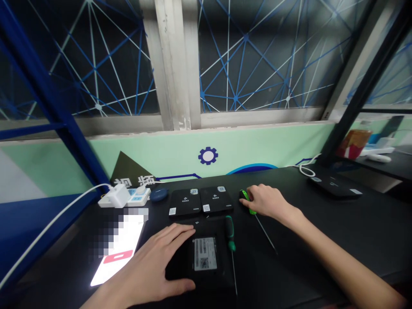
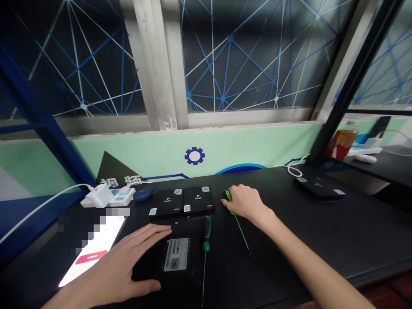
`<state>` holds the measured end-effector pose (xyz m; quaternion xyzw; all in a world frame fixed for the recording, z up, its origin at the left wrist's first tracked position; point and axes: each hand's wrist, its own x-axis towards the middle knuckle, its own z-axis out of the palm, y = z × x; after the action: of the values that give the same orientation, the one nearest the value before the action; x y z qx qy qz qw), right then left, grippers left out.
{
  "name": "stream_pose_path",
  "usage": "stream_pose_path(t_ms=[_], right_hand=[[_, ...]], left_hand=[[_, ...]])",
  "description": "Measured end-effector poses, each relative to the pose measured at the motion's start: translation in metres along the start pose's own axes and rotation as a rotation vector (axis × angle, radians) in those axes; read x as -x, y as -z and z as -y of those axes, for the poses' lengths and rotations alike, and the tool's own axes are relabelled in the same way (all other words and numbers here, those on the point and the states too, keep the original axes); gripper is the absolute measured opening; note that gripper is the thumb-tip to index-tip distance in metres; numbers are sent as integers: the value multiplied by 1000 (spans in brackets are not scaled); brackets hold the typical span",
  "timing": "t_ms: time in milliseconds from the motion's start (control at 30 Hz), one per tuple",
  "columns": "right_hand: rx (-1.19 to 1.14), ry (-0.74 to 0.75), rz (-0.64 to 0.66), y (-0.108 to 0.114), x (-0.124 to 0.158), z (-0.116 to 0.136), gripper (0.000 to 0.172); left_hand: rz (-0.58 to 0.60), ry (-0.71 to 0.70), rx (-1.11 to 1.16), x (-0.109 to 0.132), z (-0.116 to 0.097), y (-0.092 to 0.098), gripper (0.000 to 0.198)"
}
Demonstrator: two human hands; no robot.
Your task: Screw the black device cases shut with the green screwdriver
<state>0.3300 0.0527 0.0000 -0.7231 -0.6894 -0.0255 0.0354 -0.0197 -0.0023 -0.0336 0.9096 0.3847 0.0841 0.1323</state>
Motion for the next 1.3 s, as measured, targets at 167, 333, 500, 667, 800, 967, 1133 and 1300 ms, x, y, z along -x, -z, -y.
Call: stream_pose_path(t_ms=[167,333,500,667,800,967,1133,1300], right_hand=[[-28,36,32,-10,-1,2,24],[-90,70,-10,-16,-4,1,8],[-222,108,-124,-9,-5,2,8],[-976,197,-469,4,1,9,35],[-1404,247,-562,16,10,15,58],[-1519,325,-439,19,23,22,33],[-1519,430,-238,8,32,30,19],[-1418,418,-228,3,35,35,27]], left_hand=[[13,10,-2,-1,-1,1,88],[5,13,-21,0,-2,2,83],[21,31,-31,1,-1,3,84],[1,54,-37,2,0,2,90],[-26,48,-24,1,0,2,88],[-19,44,12,0,-2,5,86],[-22,39,30,0,-4,7,84],[-14,56,25,-1,-5,7,83]])
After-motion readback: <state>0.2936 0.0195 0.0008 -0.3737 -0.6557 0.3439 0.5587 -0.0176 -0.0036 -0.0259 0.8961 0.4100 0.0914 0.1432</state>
